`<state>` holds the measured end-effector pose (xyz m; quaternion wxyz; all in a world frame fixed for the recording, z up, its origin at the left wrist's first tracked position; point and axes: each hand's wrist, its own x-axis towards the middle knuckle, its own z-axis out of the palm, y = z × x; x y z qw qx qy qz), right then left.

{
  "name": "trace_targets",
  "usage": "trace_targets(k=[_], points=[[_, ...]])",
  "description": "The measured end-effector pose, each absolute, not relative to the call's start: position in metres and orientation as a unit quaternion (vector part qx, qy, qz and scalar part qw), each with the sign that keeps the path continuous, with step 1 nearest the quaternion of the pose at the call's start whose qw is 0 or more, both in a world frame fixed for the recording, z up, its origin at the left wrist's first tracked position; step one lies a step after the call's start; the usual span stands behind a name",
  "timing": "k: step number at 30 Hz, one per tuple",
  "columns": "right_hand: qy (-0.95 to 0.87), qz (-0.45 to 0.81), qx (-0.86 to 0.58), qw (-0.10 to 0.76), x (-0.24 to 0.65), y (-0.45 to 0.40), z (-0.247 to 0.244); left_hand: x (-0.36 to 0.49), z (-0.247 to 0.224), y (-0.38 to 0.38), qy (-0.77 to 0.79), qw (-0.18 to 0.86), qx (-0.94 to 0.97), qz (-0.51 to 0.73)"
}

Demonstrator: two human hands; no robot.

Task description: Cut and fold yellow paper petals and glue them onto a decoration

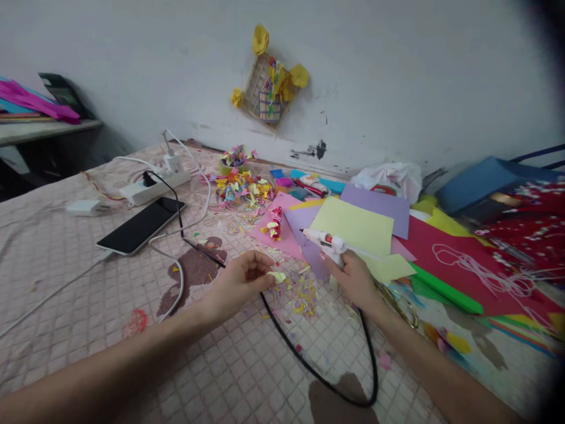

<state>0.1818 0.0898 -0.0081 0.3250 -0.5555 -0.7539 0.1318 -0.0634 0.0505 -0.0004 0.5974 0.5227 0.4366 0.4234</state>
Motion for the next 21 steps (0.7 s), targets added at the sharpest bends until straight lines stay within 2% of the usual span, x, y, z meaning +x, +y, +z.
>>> trace_targets(k=[8, 14, 19, 21], points=[[-0.751, 0.141, -0.548, 0.34, 0.186, 0.088, -0.013, -0.064, -0.001, 0.049, 0.432, 0.593, 0.528, 0.429], [-0.67, 0.145, -0.579, 0.442, 0.196, 0.069, -0.019, -0.062, 0.0, 0.048, 0.413, 0.607, 0.521, 0.434], [-0.642, 0.13, -0.581, 0.484, 0.184, 0.042, -0.007, -0.059, 0.003, 0.044, 0.404, 0.628, 0.509, 0.429], [-0.66, 0.173, -0.55, 0.482, 0.169, 0.03, 0.002, -0.057, 0.005, 0.04, 0.406, 0.626, 0.512, 0.425]])
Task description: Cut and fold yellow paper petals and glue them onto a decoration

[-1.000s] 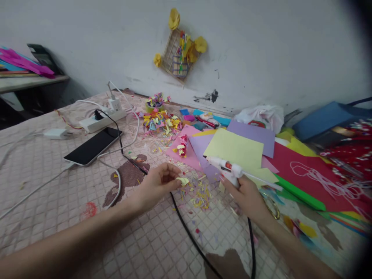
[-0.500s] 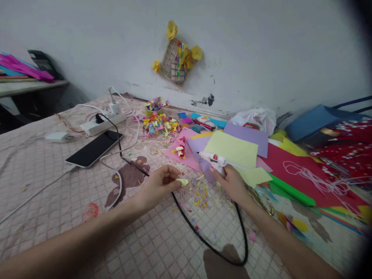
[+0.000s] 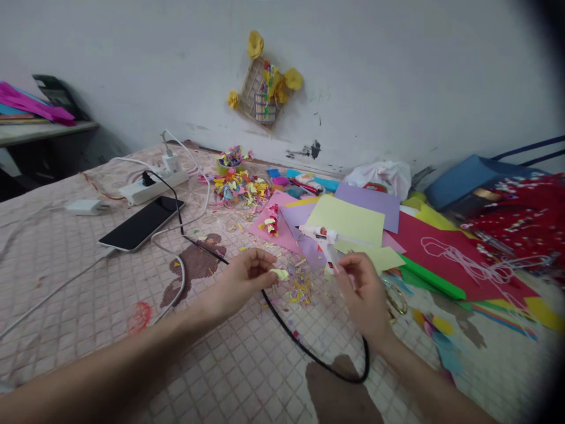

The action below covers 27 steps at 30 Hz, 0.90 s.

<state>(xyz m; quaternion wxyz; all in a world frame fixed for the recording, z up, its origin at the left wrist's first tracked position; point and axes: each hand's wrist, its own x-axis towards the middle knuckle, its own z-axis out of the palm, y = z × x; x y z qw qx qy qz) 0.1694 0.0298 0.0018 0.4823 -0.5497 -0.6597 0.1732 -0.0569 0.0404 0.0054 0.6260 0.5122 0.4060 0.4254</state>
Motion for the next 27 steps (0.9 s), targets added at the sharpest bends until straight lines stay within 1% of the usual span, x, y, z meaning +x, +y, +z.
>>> trace_targets(k=[4, 6, 8, 11, 27], points=[[-0.678, 0.392, -0.487, 0.387, 0.137, 0.013, 0.015, -0.051, 0.012, 0.033, 0.394, 0.629, 0.521, 0.42], [-0.653, 0.466, -0.465, 0.376, 0.126, 0.01, 0.017, -0.049, 0.015, 0.029, 0.387, 0.63, 0.528, 0.417], [-0.626, 0.502, -0.456, 0.386, 0.121, 0.01, 0.016, -0.047, 0.017, 0.026, 0.385, 0.625, 0.54, 0.411], [-0.607, 0.514, -0.457, 0.4, 0.12, 0.011, 0.013, -0.045, 0.015, 0.024, 0.379, 0.617, 0.555, 0.41], [-0.631, 0.477, -0.468, 0.393, 0.12, 0.01, 0.003, -0.046, -0.001, 0.024, 0.361, 0.615, 0.578, 0.397]])
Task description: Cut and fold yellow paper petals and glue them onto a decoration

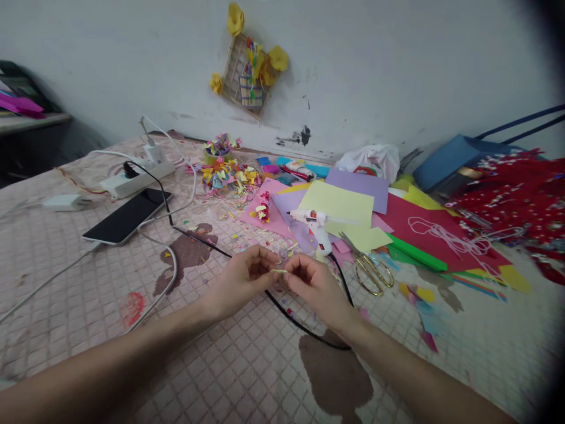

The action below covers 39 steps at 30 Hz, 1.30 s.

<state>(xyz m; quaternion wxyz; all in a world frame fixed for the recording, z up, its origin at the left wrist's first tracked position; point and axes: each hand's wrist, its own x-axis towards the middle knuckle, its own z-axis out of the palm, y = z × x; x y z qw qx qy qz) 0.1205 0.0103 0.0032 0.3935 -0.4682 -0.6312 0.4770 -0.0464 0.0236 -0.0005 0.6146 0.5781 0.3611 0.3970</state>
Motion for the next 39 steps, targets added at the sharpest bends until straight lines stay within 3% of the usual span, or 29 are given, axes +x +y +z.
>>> trace_targets(k=[24, 39], points=[[-0.572, 0.547, -0.469, 0.392, 0.123, 0.005, 0.004, -0.047, 0.012, 0.025, 0.398, 0.652, 0.518, 0.386], [-0.625, 0.445, -0.485, 0.42, 0.123, -0.001, 0.001, -0.067, 0.015, 0.052, 0.454, 0.577, 0.501, 0.457]])
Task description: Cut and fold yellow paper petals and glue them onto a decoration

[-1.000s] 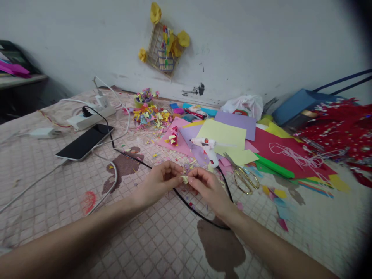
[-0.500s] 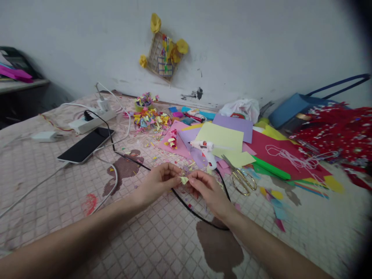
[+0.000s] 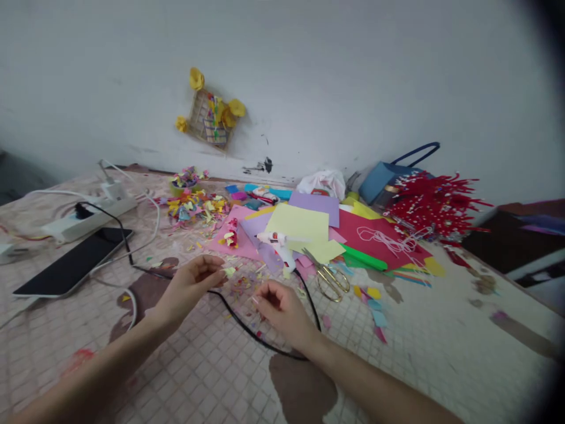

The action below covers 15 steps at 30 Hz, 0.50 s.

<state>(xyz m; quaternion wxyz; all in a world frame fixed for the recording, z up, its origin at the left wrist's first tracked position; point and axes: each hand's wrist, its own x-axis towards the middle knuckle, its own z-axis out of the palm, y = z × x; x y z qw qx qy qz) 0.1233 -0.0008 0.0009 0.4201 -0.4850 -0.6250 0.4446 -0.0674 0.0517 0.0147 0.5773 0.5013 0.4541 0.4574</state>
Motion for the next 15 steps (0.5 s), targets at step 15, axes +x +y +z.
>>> trace_targets(k=[15], points=[[-0.777, 0.291, -0.44, 0.344, 0.12, -0.008, -0.007, -0.078, 0.003, 0.064, 0.465, 0.566, 0.459, 0.503]])
